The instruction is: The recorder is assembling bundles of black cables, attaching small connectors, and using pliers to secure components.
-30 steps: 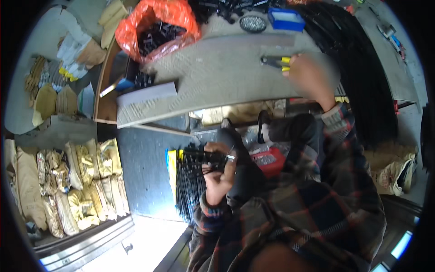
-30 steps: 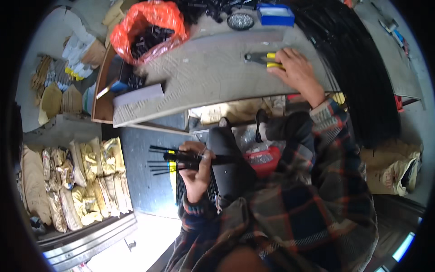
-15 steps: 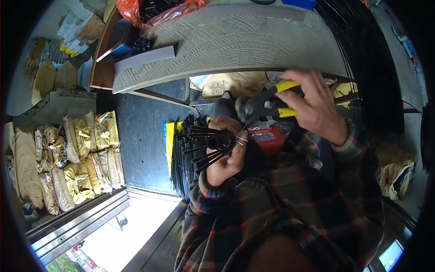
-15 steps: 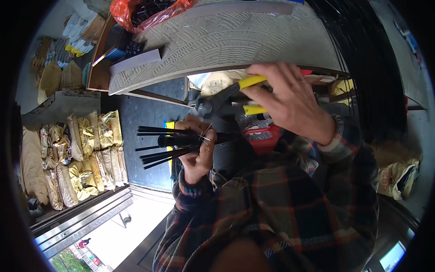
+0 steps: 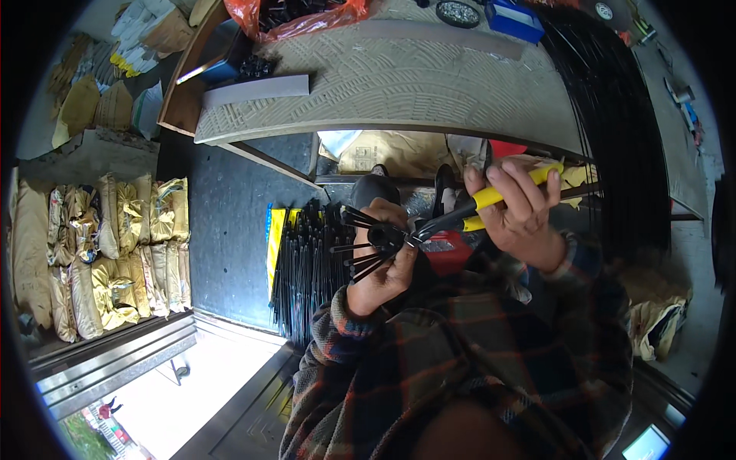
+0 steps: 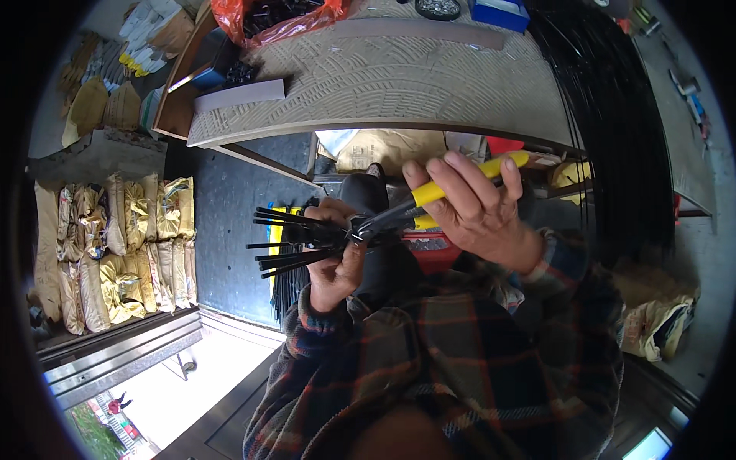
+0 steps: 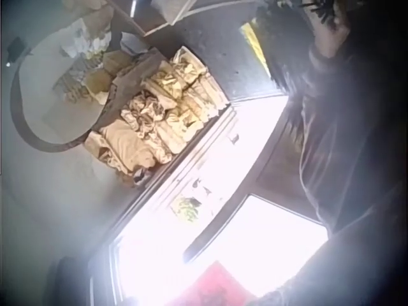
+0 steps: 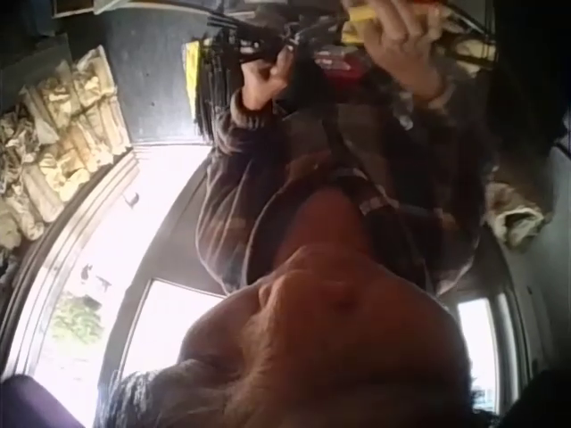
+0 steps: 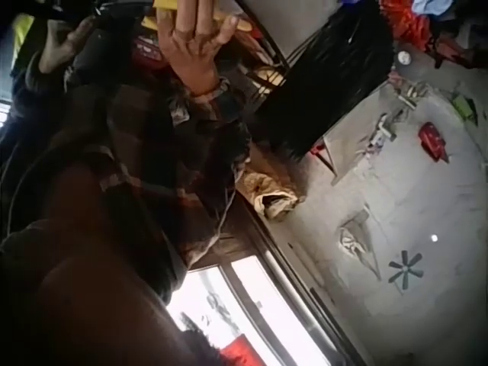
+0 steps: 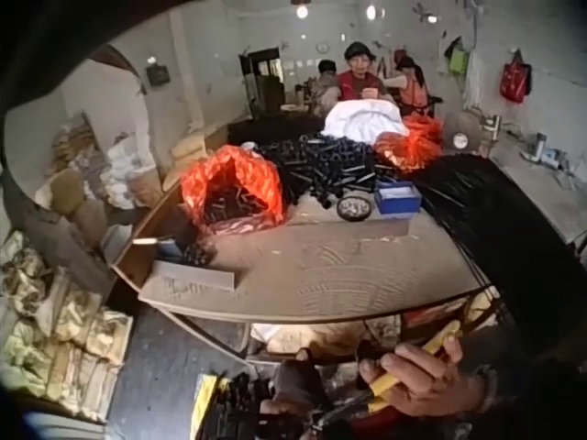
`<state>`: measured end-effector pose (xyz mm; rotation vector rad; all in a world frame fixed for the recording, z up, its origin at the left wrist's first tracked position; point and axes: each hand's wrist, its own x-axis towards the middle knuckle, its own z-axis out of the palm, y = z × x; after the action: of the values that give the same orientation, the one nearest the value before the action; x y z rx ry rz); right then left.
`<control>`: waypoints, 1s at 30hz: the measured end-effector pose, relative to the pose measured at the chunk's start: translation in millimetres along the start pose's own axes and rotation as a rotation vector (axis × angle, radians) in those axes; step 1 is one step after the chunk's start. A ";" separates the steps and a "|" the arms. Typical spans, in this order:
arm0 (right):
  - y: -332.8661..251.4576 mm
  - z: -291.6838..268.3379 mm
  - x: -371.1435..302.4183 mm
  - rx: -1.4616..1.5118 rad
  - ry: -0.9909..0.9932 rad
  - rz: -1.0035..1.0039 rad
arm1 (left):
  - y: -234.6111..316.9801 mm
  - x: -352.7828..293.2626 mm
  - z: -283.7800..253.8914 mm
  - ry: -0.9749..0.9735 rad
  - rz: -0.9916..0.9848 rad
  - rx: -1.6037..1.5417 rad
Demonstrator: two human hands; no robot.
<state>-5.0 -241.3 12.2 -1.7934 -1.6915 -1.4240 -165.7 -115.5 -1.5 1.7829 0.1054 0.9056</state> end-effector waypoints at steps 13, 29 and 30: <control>69.9 -55.5 32.3 1.176 -1.272 -0.008 | 14.9 -16.9 -0.5 -0.170 -0.364 -0.173; 58.4 -61.0 -10.4 1.903 -1.640 0.343 | 4.7 -5.0 -5.1 -0.499 0.091 -0.298; 58.8 -60.8 -9.5 1.898 -1.639 0.351 | 1.6 -5.2 -4.7 -0.502 0.095 -0.304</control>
<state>21.3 -309.0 56.7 -1.3055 -1.5110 1.8976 -172.9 -115.0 -2.3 1.6839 -0.4207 0.4835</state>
